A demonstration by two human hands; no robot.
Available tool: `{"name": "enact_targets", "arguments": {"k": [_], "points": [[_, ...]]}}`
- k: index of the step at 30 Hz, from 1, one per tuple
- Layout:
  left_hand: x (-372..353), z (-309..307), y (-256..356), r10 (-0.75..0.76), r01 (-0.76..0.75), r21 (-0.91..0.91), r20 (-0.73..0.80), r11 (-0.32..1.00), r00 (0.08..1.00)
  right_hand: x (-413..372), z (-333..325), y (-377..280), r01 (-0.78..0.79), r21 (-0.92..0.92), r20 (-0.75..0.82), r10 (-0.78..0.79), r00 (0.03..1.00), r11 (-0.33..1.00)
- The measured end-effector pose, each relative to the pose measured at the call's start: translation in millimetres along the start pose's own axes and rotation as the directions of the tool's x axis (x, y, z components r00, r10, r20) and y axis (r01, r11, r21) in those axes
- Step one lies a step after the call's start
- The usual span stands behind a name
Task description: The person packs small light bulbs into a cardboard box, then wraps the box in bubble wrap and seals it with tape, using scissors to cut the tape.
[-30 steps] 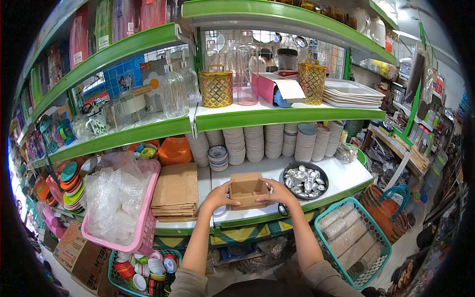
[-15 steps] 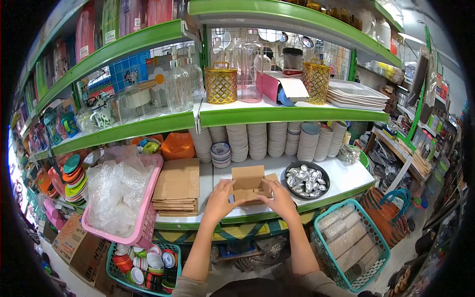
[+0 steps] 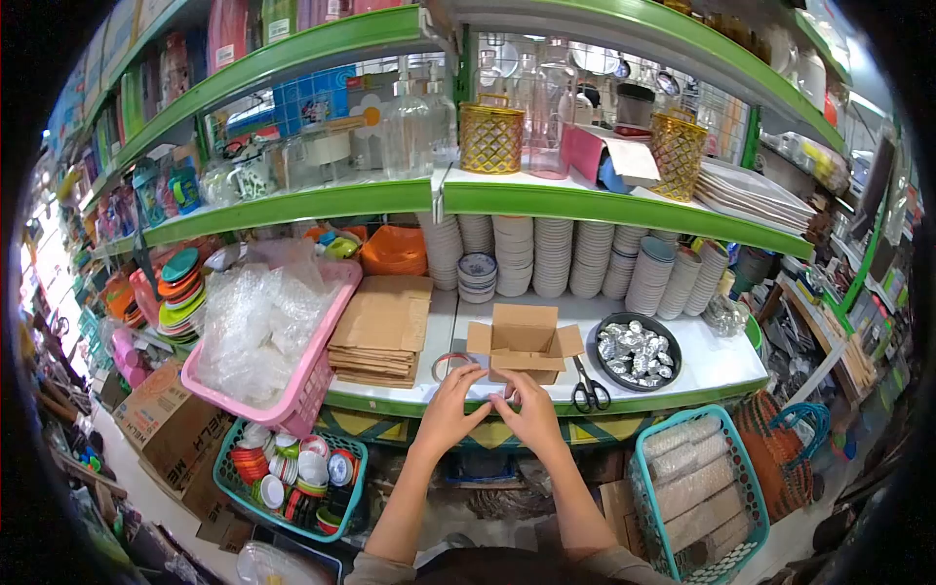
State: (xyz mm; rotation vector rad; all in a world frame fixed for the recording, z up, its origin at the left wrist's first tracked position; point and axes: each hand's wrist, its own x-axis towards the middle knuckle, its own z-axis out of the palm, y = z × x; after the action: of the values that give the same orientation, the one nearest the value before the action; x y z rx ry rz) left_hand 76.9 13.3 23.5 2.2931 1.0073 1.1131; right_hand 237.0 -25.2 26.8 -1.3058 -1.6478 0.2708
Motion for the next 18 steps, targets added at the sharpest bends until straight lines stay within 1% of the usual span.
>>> {"name": "enact_targets", "arguments": {"k": [1,2,3,5,7,9,11,13,15,17,18], "points": [[-5.5,-1.8,-1.8,-0.014,0.014,-0.006,-0.015,1.000,1.000,-1.8,5.9,0.3,0.039,0.027,-0.015,-0.038,0.999,0.999],[-10.6,-4.2,-2.7,-0.036,0.035,-0.002,-0.023,0.999,0.999,-3.9,10.6,-0.9,0.011,0.025,0.024,-0.011,1.000,1.000],[-15.0,-6.0,-5.9,-0.049,0.049,0.002,-0.033,0.999,0.998,-4.8,15.6,-2.5,0.016,0.032,0.040,-0.017,0.999,0.999],[-25.0,-9.6,-16.0,-0.065,0.064,-0.014,-0.040,0.998,0.997,-6.7,27.7,-4.7,-0.032,0.113,0.116,0.019,0.993,0.993],[-33.7,-17.7,-21.0,-0.083,0.084,0.005,-0.067,0.996,0.994,-8.0,44.2,-5.4,-0.019,0.136,0.137,0.000,0.991,0.991],[-42.8,-28.1,-25.9,-0.089,0.091,0.023,-0.080,0.996,0.993,-8.2,60.4,-7.2,-0.050,0.168,0.164,0.022,0.986,0.984],[-53.4,-38.2,-35.5,-0.118,0.125,0.059,-0.112,0.990,0.987,-7.8,78.8,-7.0,-0.048,0.178,0.214,0.009,0.977,0.983],[-63.6,-51.5,-43.3,-0.217,0.220,0.033,-0.063,0.975,0.974,-8.0,96.2,-11.6,-0.061,0.198,0.267,0.006,0.964,0.978],[-76.4,-58.9,-58.0,-0.221,0.227,0.048,-0.102,0.973,0.970,-9.2,115.2,-16.6,-0.038,0.190,0.277,-0.016,0.961,0.981],[-88.6,-71.8,-68.5,-0.268,0.272,0.022,-0.109,0.962,0.957,-9.4,136.5,-23.7,-0.012,0.188,0.290,-0.044,0.956,0.982],[-95.4,-78.4,-70.3,-0.290,0.295,0.021,-0.132,0.955,0.948,-10.4,146.7,-27.0,-0.054,0.203,0.326,-0.015,0.945,0.978]]}}
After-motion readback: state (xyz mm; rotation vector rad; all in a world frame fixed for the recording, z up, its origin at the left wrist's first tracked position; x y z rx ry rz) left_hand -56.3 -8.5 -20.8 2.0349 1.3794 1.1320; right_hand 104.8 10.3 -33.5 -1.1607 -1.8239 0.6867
